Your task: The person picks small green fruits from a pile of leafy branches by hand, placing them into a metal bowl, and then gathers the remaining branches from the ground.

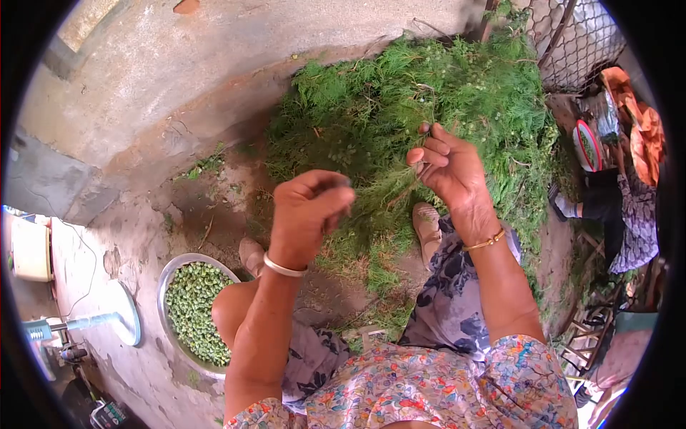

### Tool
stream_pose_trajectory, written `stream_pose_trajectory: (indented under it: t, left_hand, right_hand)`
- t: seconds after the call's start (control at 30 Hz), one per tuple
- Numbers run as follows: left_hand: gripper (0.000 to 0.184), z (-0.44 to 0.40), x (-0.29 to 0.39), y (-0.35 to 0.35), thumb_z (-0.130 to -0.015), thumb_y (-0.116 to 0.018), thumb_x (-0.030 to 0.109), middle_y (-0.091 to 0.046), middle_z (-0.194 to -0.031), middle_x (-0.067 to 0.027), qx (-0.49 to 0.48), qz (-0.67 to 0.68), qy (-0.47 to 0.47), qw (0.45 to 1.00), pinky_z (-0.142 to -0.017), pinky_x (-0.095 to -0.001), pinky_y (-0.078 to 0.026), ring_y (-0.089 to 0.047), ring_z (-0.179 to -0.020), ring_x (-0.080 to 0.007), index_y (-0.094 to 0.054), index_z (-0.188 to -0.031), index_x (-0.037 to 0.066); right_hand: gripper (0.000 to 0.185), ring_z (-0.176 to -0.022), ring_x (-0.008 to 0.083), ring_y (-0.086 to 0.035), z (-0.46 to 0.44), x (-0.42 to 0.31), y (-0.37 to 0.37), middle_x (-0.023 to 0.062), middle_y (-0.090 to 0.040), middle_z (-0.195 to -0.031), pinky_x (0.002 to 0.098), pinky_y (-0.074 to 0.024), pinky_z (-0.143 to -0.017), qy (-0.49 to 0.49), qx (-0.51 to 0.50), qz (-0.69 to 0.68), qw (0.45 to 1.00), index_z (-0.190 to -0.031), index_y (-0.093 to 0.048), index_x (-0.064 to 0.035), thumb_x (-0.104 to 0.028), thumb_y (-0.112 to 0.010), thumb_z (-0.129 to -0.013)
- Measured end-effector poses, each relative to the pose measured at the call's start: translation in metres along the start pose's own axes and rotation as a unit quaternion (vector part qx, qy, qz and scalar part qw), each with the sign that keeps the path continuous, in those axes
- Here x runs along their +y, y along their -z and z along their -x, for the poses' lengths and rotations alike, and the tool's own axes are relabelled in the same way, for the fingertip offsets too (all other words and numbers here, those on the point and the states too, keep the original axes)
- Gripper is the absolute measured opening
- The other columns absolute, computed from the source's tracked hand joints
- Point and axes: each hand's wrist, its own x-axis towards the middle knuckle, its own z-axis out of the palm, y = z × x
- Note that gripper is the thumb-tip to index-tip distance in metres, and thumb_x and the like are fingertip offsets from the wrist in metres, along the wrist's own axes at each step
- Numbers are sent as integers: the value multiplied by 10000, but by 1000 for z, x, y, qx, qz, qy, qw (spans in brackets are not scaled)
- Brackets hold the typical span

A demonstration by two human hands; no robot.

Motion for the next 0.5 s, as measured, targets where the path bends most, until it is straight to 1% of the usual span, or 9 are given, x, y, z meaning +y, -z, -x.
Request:
stream_pose_trajectory:
  t: [0.07, 0.17, 0.27, 0.3, 0.33, 0.37, 0.4, 0.47, 0.5]
  left_hand:
    - [171, 0, -9, -13, -754, -673, 61, -593, -677, -46, -32, -337, -159, 927, -484, -236, -398, -499, -542, -106, -600, -887, -17]
    - [190, 1, -27, -26, -740, -691, 71, -569, -638, -4, -73, -443, -158, 879, -488, -237, -396, -499, -551, -87, -603, -871, -35]
    - [123, -9, -43, -19, -761, -673, 75, -529, -595, 23, -21, -540, -228, 810, -478, -235, -386, -485, -539, -68, -598, -790, -18]
    - [123, -11, -41, -16, -761, -673, 75, -529, -595, 23, -21, -541, -226, 810, -478, -235, -386, -485, -539, -68, -598, -790, -18]
    - [116, -12, -33, -13, -775, -659, 75, -509, -584, 34, -34, -422, -140, 895, -458, -229, -369, -471, -516, -60, -580, -746, -5]
    - [136, -12, -24, -11, -788, -644, 76, -490, -572, 45, -46, -290, -49, 955, -437, -224, -352, -457, -492, -53, -562, -703, 8]
    - [136, -10, -17, -11, -788, -644, 76, -490, -572, 45, -46, -291, -47, 954, -437, -224, -352, -457, -492, -53, -562, -703, 8]
    - [159, -6, -4, -14, -809, -624, 78, -446, -559, 59, -26, -219, -12, 975, -396, -211, -308, -414, -451, -35, -547, -678, 30]
    - [154, -5, -1, -16, -820, -613, 92, -436, -562, 59, -22, -197, -3, 980, -378, -202, -285, -386, -432, -31, -558, -686, 39]
  right_hand:
    - [108, -464, 101, -316, -2, 4, -1, -19, -367, -564, 358, -459, -683, 6, 4, -21, 1000, -911, -466, 12, -91, -451, -936]
    - [114, -478, 100, -303, -7, 10, 5, -19, -358, -585, 371, -463, -691, 36, 28, -18, 999, -888, -458, 0, -97, -438, -945]
    - [173, -565, 136, -458, -5, 16, 5, 29, -493, -679, 376, -472, -740, 11, -68, -28, 997, -945, -480, 16, -157, -481, -939]
    - [227, -667, 180, -524, 0, 18, -9, 75, -547, -768, 393, -479, -764, 16, -20, 74, 997, -983, -500, 26, -192, -520, -923]
    - [289, -768, 224, -590, 4, 19, -18, 122, -602, -858, 409, -485, -788, 23, 29, 174, 984, -1021, -520, 35, -227, -560, -906]
    - [472, -937, 306, -599, 5, 19, -12, 211, -609, -1013, 424, -488, -820, 48, -53, 280, 957, -1083, -537, 68, -318, -654, -838]
    - [472, -937, 306, -599, 4, 22, -7, 211, -609, -1013, 424, -488, -820, 48, -52, 279, 958, -1083, -537, 68, -318, -654, -838]
    - [590, -906, 285, -597, 5, 31, -5, 213, -608, -999, 391, -496, -795, 94, -20, 603, 792, -1087, -533, 95, -376, -710, -780]
    - [658, -891, 247, -605, 9, 33, -5, 207, -624, -967, 344, -493, -770, 77, -40, 649, 755, -1062, -544, 110, -415, -751, -725]
